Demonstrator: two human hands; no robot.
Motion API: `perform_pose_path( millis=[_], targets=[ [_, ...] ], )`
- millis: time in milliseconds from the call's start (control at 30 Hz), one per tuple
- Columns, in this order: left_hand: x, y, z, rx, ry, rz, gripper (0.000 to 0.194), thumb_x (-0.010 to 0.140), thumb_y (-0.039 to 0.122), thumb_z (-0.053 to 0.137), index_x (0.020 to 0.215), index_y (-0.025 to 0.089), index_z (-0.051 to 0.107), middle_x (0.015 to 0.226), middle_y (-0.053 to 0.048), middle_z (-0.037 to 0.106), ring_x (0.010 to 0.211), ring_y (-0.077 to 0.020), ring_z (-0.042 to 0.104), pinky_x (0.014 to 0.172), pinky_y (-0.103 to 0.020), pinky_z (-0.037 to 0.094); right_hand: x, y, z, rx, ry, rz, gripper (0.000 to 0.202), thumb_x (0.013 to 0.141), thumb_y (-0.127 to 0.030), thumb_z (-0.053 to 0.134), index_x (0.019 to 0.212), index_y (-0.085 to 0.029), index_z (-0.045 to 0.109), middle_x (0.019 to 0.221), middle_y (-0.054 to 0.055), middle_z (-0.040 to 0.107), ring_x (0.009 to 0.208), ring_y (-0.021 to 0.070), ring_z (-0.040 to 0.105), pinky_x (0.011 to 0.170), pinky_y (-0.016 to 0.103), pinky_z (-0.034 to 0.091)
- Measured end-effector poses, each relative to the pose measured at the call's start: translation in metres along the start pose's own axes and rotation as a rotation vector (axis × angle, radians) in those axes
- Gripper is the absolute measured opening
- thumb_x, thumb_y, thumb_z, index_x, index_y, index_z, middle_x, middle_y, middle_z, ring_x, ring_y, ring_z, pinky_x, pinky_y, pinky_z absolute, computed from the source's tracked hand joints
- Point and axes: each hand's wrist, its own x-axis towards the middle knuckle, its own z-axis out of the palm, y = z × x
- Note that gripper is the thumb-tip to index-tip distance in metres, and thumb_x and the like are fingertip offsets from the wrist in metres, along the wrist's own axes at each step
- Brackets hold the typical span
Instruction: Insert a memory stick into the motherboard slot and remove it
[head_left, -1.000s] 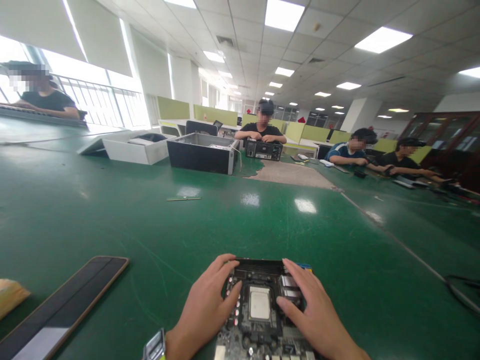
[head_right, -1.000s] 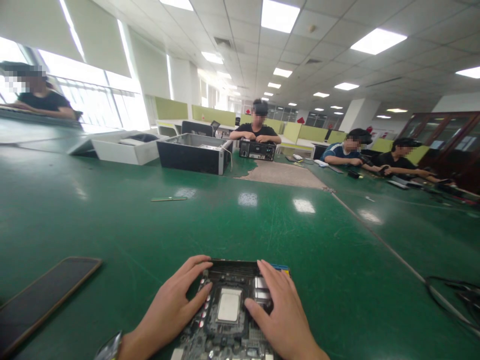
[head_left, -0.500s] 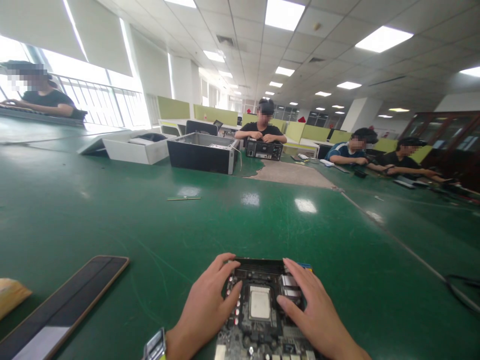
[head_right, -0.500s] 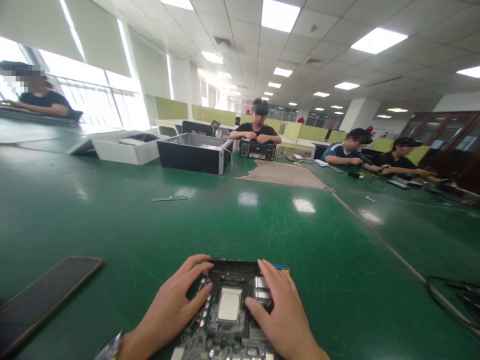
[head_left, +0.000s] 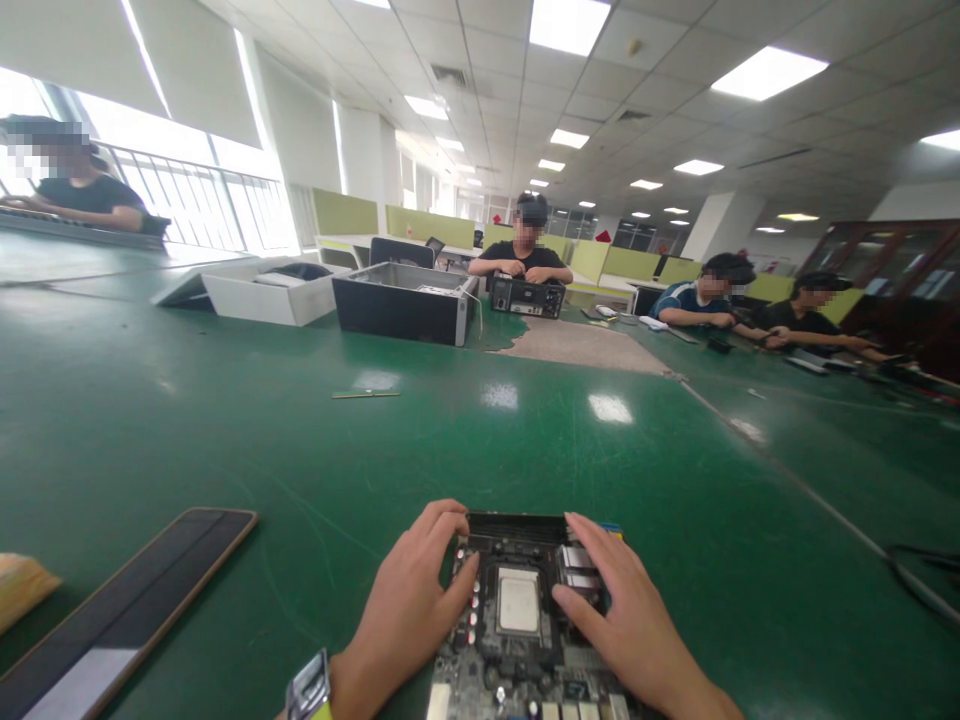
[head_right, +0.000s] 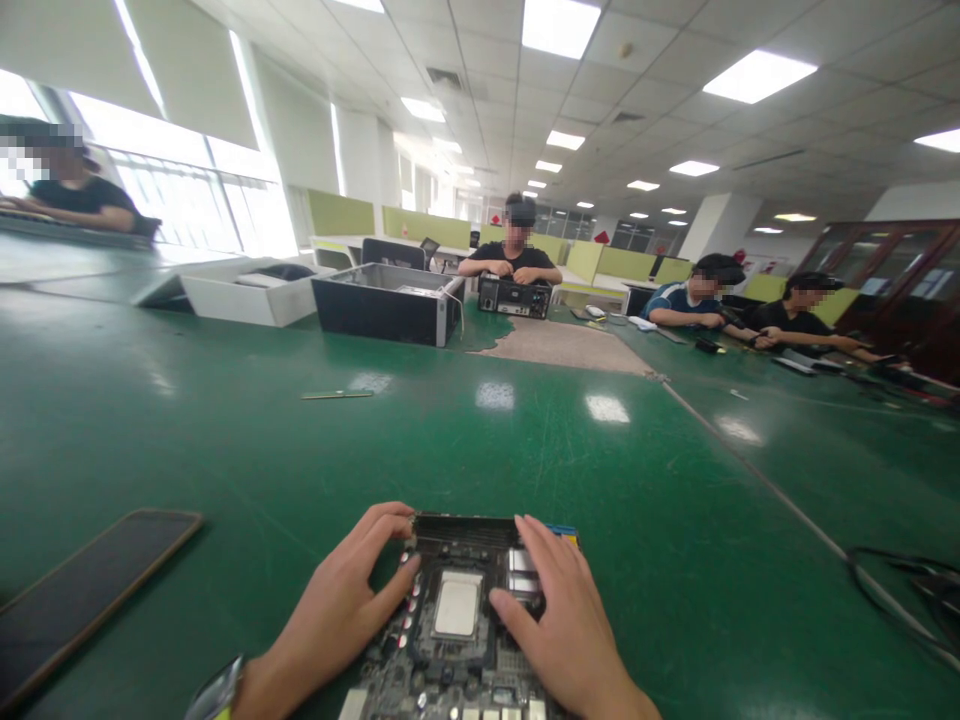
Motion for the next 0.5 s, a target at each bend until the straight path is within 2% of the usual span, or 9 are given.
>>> perform_pose_path(
  millis=[500],
  targets=[
    [0.0006,-0.0007,0.0009,0.005,0.024,0.015,0.011,0.082,0.023,0.049,0.093,0.022,0.053,0.116,-0.007,0.055,0.104,-0.0220,0.056,0.089,-0.038,0.048,-0.0006,0.0008,-0.0011,0.013,0.007,-0.023,0.065,0.085,-0.054,0.048,0.140,-0.025,0.035,0.144,0.006,0.040,0.132,0.0276,0.035,0.111,0.051,0.024]
  ],
)
